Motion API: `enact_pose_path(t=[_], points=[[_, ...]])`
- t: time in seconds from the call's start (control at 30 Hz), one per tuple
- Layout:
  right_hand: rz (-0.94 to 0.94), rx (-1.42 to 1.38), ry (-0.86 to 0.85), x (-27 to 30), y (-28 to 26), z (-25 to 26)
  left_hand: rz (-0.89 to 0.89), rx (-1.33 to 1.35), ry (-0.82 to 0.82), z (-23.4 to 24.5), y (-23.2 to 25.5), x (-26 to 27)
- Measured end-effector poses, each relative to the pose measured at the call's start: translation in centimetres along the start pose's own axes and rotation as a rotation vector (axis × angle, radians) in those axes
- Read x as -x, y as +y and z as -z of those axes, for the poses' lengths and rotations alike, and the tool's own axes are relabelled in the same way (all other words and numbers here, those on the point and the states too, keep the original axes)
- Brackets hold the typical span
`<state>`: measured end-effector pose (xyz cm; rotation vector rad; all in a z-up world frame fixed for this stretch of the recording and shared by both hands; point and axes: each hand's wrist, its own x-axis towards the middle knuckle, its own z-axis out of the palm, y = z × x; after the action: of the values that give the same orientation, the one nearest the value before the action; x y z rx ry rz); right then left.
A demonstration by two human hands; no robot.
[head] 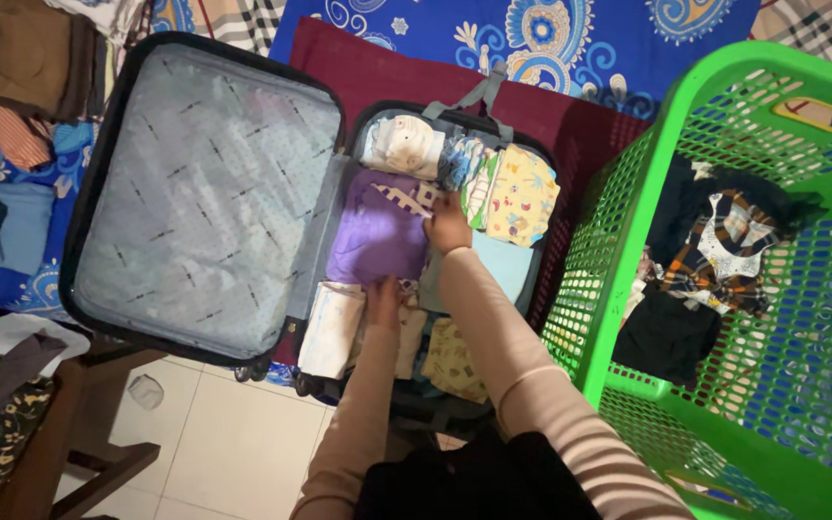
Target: The person transfers folded clothes from an open suitcase into a green laundry basket. They pick up stacks of folded garments, including shirts and pants, and place them into the basket one by one.
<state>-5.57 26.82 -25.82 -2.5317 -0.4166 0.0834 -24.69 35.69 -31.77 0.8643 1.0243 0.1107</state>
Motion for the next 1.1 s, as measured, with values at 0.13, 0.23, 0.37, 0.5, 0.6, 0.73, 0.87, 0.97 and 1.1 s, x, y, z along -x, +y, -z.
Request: enact_pose_path(t=[0.13, 0.23, 0.37, 0.5, 0.6, 0.73, 0.87, 0.97, 1.1], points=[[0.311, -0.165, 0.191, 0.6, 0.6, -0.1, -0.032, 0.085, -0.02, -0.3, 0.2, 0.0], [0.195, -0.349, 0.065, 0.2, 0.4, -0.9, -0.088, 0.1, -0.056, -0.5, 0.8, 0.2], [0.031, -0.705, 0.13, -1.1, -0.9, -1.8, -0.071, 0.172, 0.014, -0.6, 1.2, 1.7], [-0.444, -0.959, -0.082, -2.0, -0.8, -2.0, -0.132, 0.197, 0.048, -0.5, -0.3, 4.6], [-0.392, -1.167, -0.324, -0.4, -0.8, -2.6, -0.202, 0.305, -0.203, -0.6, -1.6, 6.2], [-0.234, -0.989, -0.404, 0.9, -1.5, -2.7, -0.079, 0.239, -0.342, -0.7, -2.8, 7.4], [-0.516, -1.193, -0.556, 0.9, -2.7, -0.7, 0.513, 0.649, 0.093, -1.5, -0.3, 8.5], [0.229, -0.832, -0.34, 2.0, -2.6, 2.1, 0.299, 0.888, -0.53, -1.2, 3.4, 9.8], [0.573, -0.642, -0.137, 6.0, -3.0, 7.2, 0.012, 0.834, -0.357, -2.0, 8.9, 10.7]])
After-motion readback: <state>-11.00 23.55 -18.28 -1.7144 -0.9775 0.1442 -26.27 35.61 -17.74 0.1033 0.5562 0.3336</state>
